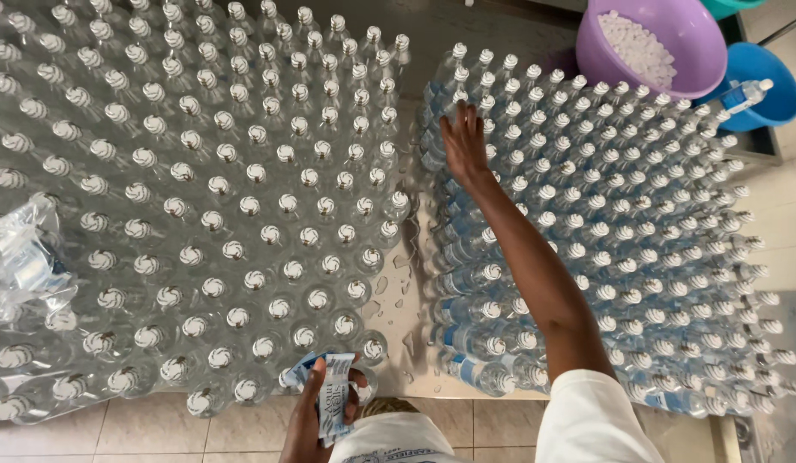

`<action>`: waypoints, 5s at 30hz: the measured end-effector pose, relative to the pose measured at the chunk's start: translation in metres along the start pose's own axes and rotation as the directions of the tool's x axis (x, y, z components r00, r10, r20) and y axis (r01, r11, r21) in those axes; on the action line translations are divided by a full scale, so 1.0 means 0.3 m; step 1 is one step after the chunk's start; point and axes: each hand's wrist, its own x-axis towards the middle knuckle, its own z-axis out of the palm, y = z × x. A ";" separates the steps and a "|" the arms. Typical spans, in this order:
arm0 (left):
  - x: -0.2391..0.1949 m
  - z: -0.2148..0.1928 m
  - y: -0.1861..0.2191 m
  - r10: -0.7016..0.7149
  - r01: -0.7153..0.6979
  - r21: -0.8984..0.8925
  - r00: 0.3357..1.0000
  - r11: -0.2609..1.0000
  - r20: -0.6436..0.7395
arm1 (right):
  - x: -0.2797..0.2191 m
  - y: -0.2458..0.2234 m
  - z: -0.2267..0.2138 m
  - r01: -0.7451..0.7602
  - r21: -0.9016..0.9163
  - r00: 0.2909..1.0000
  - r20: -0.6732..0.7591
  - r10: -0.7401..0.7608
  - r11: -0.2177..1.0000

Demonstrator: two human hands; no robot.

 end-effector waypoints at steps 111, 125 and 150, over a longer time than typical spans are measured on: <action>-0.210 0.019 -0.036 -0.096 0.030 0.271 0.967 0.962 0.234 | -1.147 -0.634 -0.593 -0.371 0.924 0.851 0.298 0.433 0.092; -0.232 -0.035 -0.027 -0.076 0.012 0.243 0.963 0.970 0.259 | -1.150 -0.615 -0.598 -0.607 0.781 0.765 0.523 0.376 0.147; -0.257 -0.042 0.003 -0.079 0.009 0.282 0.968 0.959 0.239 | -1.118 -0.690 -0.612 -0.479 0.874 0.820 0.414 0.396 0.080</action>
